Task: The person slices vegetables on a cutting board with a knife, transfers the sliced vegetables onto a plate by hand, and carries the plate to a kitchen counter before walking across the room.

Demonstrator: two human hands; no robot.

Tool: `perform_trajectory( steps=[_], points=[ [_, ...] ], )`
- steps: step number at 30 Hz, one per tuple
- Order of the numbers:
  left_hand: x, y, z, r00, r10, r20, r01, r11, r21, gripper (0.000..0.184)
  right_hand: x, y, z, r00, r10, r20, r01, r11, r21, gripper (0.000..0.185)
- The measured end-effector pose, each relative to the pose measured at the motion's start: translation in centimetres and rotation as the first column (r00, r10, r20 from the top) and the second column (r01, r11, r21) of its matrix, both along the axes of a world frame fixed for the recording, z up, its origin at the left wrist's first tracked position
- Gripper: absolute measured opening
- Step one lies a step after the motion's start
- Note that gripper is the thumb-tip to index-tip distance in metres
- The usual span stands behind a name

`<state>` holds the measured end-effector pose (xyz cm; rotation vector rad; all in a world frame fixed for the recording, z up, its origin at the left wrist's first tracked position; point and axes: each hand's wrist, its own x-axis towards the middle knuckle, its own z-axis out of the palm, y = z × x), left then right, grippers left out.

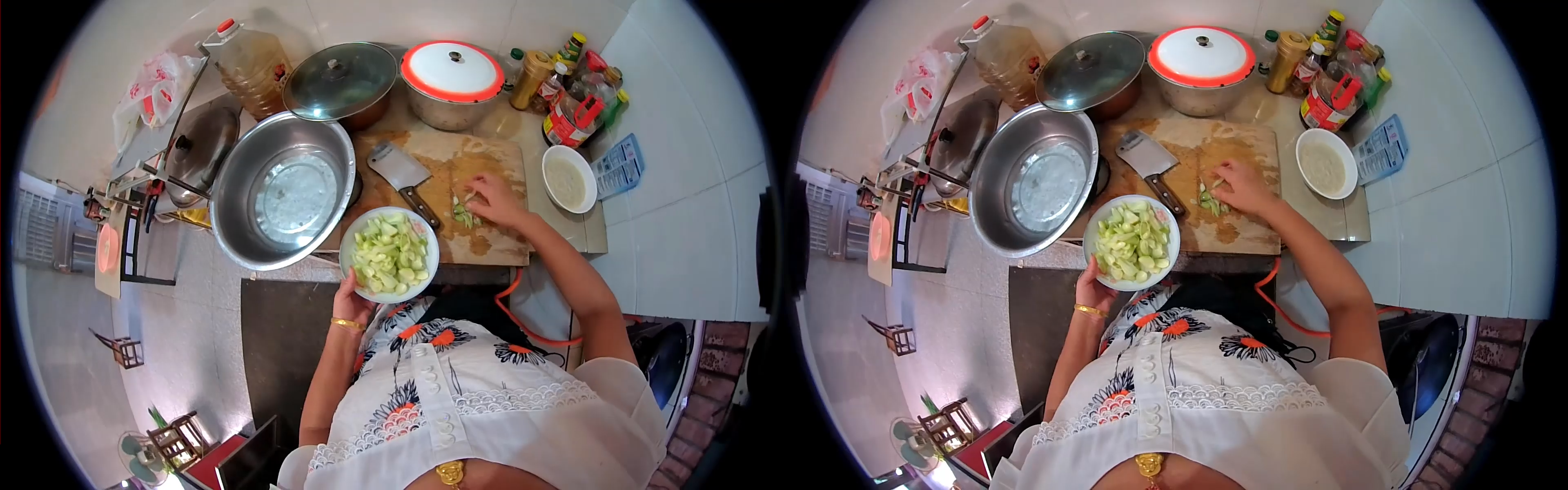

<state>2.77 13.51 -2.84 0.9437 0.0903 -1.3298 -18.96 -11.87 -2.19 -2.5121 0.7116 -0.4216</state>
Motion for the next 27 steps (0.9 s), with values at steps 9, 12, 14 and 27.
perform_trajectory(
  steps=[9, 12, 14, 27],
  points=[
    [-0.3, -1.1, 0.3, 0.993, -0.106, -0.05, 0.104, 0.994, -0.046, 0.047, 2.9, 2.4, -1.2, 0.972, -0.065, -0.225, 0.057, 0.998, -0.041, 0.03],
    [-0.2, -1.4, -0.2, 0.989, -0.151, -0.005, 0.151, 0.988, -0.029, 0.047, 3.1, 1.2, -2.8, 0.983, -0.118, -0.141, 0.12, 0.993, 0.006, 0.024],
    [-0.2, -1.7, -0.2, 0.983, -0.179, -0.044, 0.176, 0.982, -0.065, 0.048, 2.7, -0.2, -3.0, 0.986, -0.155, -0.056, 0.159, 0.985, 0.069, 0.022],
    [-1.6, -4.3, -0.4, 0.969, -0.231, -0.087, 0.225, 0.972, -0.07, 0.046, 3.2, 2.1, 4.8, 0.995, -0.02, 0.098, -0.059, 0.675, 0.735, 0.02]
  ],
)
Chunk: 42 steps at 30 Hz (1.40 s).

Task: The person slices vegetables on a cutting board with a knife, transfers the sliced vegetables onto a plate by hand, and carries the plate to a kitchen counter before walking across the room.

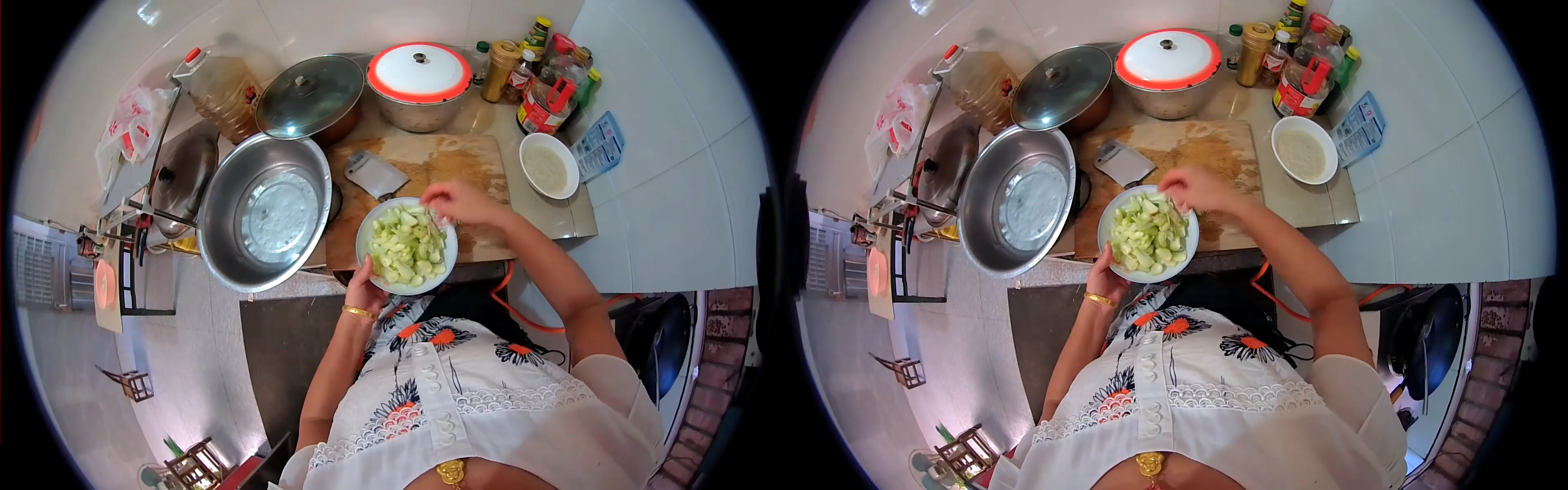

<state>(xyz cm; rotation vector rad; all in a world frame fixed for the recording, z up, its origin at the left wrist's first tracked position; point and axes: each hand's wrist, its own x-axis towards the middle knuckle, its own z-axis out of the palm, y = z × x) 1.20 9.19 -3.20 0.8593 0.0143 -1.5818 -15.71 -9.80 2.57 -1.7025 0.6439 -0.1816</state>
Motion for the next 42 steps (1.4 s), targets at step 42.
perform_trajectory(
  steps=[42],
  points=[
    [1.5, 3.5, 0.0, 0.993, 0.072, 0.091, -0.076, 0.996, 0.039, 0.049, 1.0, 1.0, -7.7, 0.943, -0.263, -0.203, -0.002, 0.608, -0.794, 0.014]
  ],
)
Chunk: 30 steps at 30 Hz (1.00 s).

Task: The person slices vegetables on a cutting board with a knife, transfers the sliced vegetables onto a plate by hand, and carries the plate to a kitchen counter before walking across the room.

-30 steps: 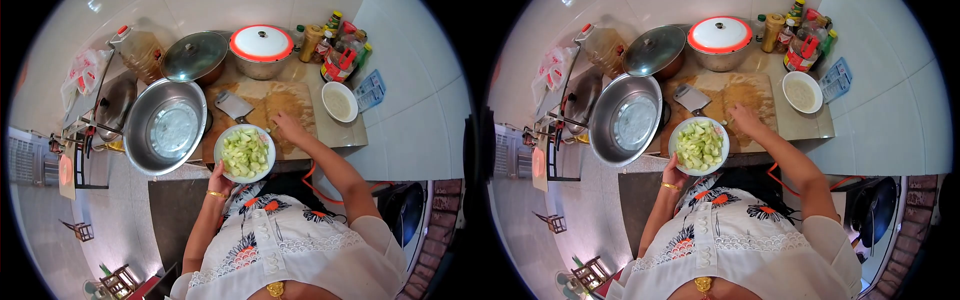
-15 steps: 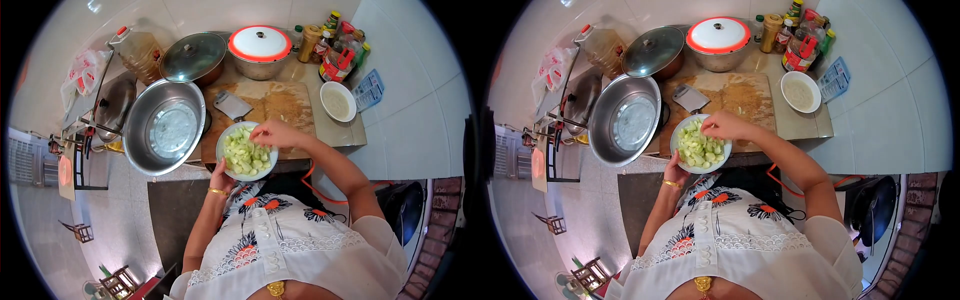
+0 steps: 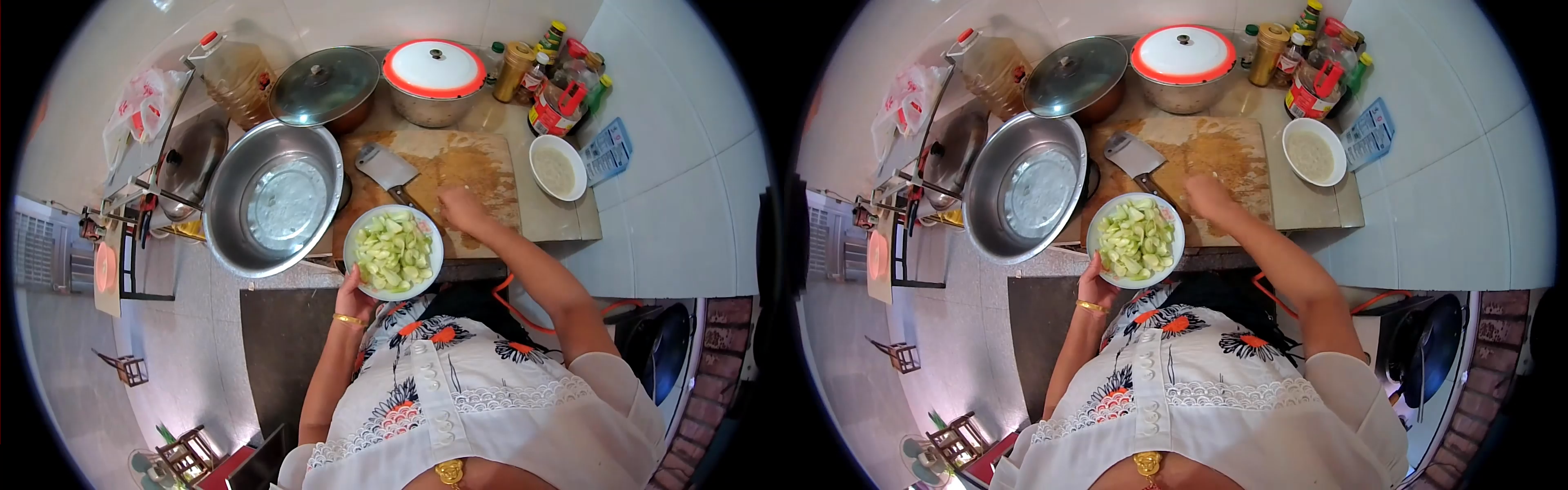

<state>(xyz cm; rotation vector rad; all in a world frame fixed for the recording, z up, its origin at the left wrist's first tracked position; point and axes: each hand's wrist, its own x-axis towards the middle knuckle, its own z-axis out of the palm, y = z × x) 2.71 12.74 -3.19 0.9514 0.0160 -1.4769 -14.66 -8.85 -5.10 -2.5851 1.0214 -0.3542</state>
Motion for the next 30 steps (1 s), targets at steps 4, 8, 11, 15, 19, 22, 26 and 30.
perform_trajectory(
  steps=[4, 8, 11, 15, 19, 22, 26, 30],
  points=[
    [0.1, -0.2, -0.3, 0.999, -0.025, -0.023, 0.024, 0.999, -0.029, 0.048, 0.0, -1.0, 2.0, 0.969, -0.221, 0.113, 0.184, 0.944, 0.272, 0.012],
    [-0.3, -1.1, -0.6, 0.998, -0.032, -0.052, 0.028, 0.996, -0.087, 0.048, 1.6, 3.0, 6.7, 0.859, -0.186, 0.476, -0.12, 0.832, 0.542, 0.013],
    [-0.5, -1.5, -0.4, 0.999, -0.025, -0.042, 0.022, 0.997, -0.074, 0.047, 1.3, 5.0, 8.5, 0.922, 0.197, 0.335, -0.336, 0.835, 0.435, 0.01],
    [-0.5, -1.3, -0.1, 0.999, -0.007, -0.041, 0.005, 0.999, -0.042, 0.047, -1.9, 0.7, 4.7, 0.951, -0.179, 0.251, 0.04, 0.88, 0.474, 0.013],
    [0.0, -1.0, -0.8, 0.993, -0.001, -0.119, -0.007, 0.998, -0.063, 0.045, -5.2, 0.7, 3.8, 0.964, -0.265, 0.008, 0.257, 0.94, 0.227, 0.013],
    [0.2, -0.8, -1.0, 0.991, 0.002, -0.131, -0.009, 0.999, -0.053, 0.046, -4.2, 1.9, 0.7, 0.971, -0.236, 0.031, 0.238, 0.961, -0.143, 0.016],
    [0.1, -0.9, -0.2, 0.998, -0.017, -0.055, 0.016, 1.0, -0.016, 0.046, -3.4, 0.3, -0.8, 0.976, -0.203, -0.075, 0.203, 0.979, -0.011, 0.02],
    [-0.9, -1.2, 0.5, 0.998, 0.067, -0.007, -0.067, 0.997, 0.031, 0.048, -3.4, -3.5, 0.0, 0.901, -0.432, 0.048, 0.408, 0.879, 0.245, 0.012]
  ],
)
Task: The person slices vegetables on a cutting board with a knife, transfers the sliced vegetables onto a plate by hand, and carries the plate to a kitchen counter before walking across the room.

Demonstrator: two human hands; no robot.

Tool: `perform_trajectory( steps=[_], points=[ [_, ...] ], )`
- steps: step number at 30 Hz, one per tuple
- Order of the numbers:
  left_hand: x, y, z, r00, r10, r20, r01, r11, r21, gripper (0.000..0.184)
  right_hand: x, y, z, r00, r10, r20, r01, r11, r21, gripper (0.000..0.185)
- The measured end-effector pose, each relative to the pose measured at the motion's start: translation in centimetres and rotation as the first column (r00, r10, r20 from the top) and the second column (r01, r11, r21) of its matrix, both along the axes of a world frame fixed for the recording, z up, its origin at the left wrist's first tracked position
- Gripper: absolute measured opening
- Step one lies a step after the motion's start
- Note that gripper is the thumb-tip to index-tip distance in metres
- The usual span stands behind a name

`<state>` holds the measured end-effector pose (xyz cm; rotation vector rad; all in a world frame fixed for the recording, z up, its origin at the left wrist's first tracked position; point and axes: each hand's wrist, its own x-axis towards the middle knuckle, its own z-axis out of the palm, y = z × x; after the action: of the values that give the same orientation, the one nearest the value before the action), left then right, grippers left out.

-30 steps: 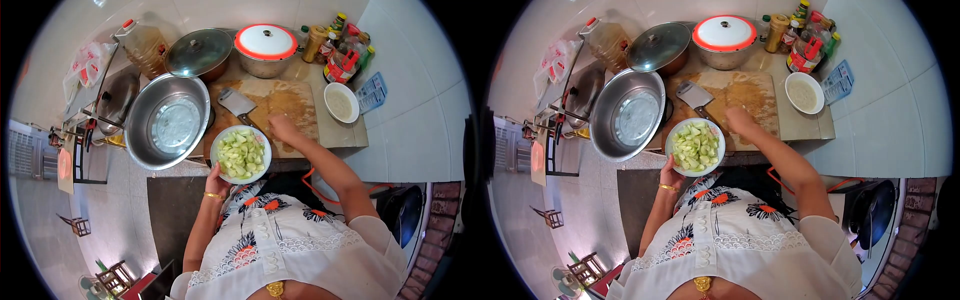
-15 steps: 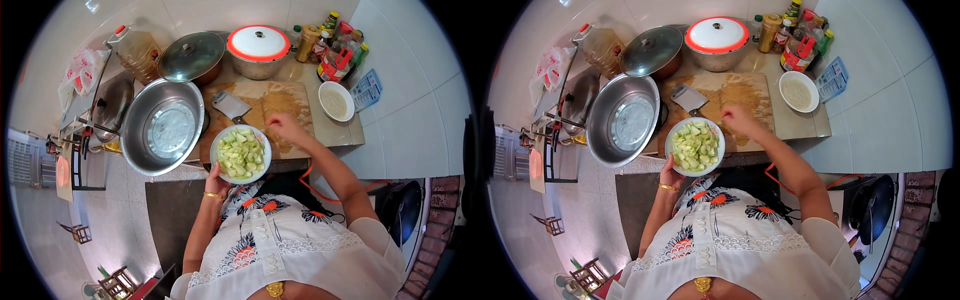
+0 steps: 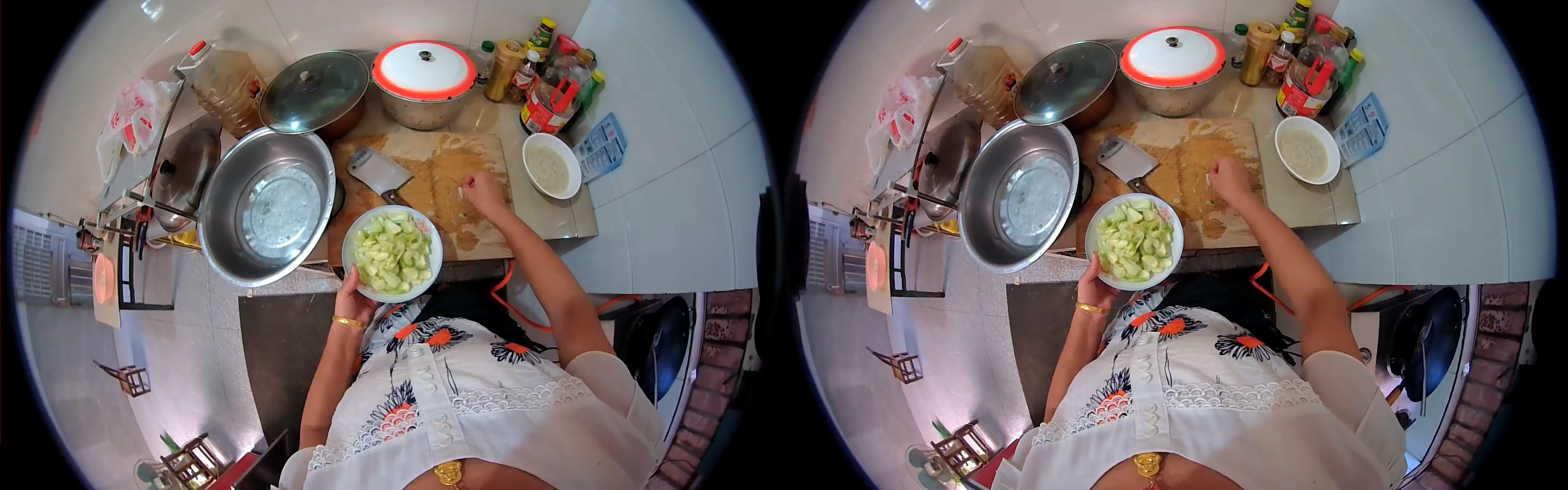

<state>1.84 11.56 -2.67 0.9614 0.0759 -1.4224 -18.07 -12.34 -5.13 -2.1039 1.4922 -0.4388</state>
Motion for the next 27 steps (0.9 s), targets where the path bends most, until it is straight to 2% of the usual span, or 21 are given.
perform_trajectory(
  steps=[2, 4, 7, 8, 10, 11, 13, 14, 16, 17, 19, 20, 21, 22, 23, 25, 27],
  points=[
    [0.1, 0.1, -0.4, 1.0, -0.009, -0.001, 0.009, 1.0, -0.019, 0.048, 0.2, -0.3, -0.2, 1.0, -0.003, 0.006, 0.003, 0.999, -0.053, 0.011],
    [0.4, 0.4, -0.7, 1.0, -0.018, -0.001, 0.018, 0.999, -0.034, 0.048, 1.2, 0.6, 0.2, 0.941, 0.113, -0.318, -0.193, 0.953, -0.232, 0.009],
    [0.7, 0.8, -1.1, 0.998, -0.067, 0.007, 0.067, 0.996, -0.064, 0.048, 1.8, 0.8, -0.9, 0.926, 0.135, -0.352, -0.221, 0.951, -0.217, 0.01],
    [0.7, 0.9, -1.2, 0.998, -0.057, 0.002, 0.057, 0.996, -0.075, 0.048, 2.0, 1.0, -0.1, 0.925, 0.138, -0.353, -0.225, 0.95, -0.217, 0.01],
    [0.9, 1.0, -1.2, 0.999, -0.044, -0.003, 0.044, 0.995, -0.088, 0.048, 2.6, 1.5, 2.3, 0.901, 0.326, -0.285, -0.317, 0.945, 0.079, 0.009],
    [1.0, 1.0, -1.1, 0.997, -0.047, -0.06, 0.04, 0.994, -0.102, 0.046, 3.1, 1.8, 2.3, 0.899, 0.329, -0.287, -0.32, 0.944, 0.079, 0.009],
    [1.1, 1.2, -1.0, 0.992, -0.049, -0.116, 0.036, 0.993, -0.114, 0.044, 4.2, 3.1, 2.0, 0.916, 0.4, -0.018, -0.4, 0.916, -0.022, 0.008],
    [1.1, 1.2, -1.0, 0.994, -0.039, -0.106, 0.028, 0.994, -0.103, 0.045, 4.5, 3.8, 1.6, 0.916, 0.401, -0.016, -0.401, 0.916, -0.02, 0.008],
    [1.0, 1.3, -0.7, 0.995, -0.029, -0.096, 0.02, 0.996, -0.092, 0.046, 5.0, 4.8, 0.1, 0.905, 0.388, -0.177, -0.425, 0.856, -0.296, 0.01],
    [0.8, 1.3, -0.3, 0.998, -0.031, -0.06, 0.027, 0.997, -0.077, 0.046, 5.0, 4.5, -0.9, 0.905, 0.388, -0.176, -0.425, 0.855, -0.296, 0.01],
    [0.8, 1.3, -0.2, 0.999, -0.034, -0.022, 0.033, 0.998, -0.063, 0.047, 4.3, 3.0, -2.6, 0.872, 0.468, -0.145, -0.49, 0.833, -0.259, 0.013],
    [0.9, 1.4, -0.3, 0.999, -0.046, -0.019, 0.045, 0.997, -0.07, 0.048, 3.7, 2.3, -1.8, 0.871, 0.469, -0.144, -0.491, 0.832, -0.259, 0.013],
    [1.0, 1.5, -0.4, 0.998, -0.056, -0.015, 0.055, 0.996, -0.077, 0.048, 2.9, 1.7, 0.0, 0.921, 0.381, -0.081, -0.386, 0.92, -0.06, 0.014],
    [1.1, 1.7, -0.7, 0.999, -0.051, -0.017, 0.05, 0.996, -0.075, 0.048, 2.0, 1.2, 0.9, 0.959, 0.279, -0.043, -0.27, 0.951, 0.15, 0.015],
    [1.0, 1.7, -1.0, 0.999, -0.046, -0.026, 0.043, 0.995, -0.086, 0.049, 0.6, 0.6, 0.5, 0.958, 0.284, -0.044, -0.274, 0.95, 0.153, 0.015],
    [0.9, 1.6, -1.1, 0.998, -0.044, -0.037, 0.04, 0.994, -0.099, 0.049, -1.7, -0.3, -0.4, 0.972, 0.206, 0.113, -0.228, 0.944, 0.239, 0.014],
    [0.8, 1.4, -0.9, 0.998, -0.057, -0.034, 0.054, 0.994, -0.099, 0.051, -1.8, 0.8, 0.5, 0.974, 0.208, 0.091, -0.224, 0.949, 0.223, 0.015]
  ],
)
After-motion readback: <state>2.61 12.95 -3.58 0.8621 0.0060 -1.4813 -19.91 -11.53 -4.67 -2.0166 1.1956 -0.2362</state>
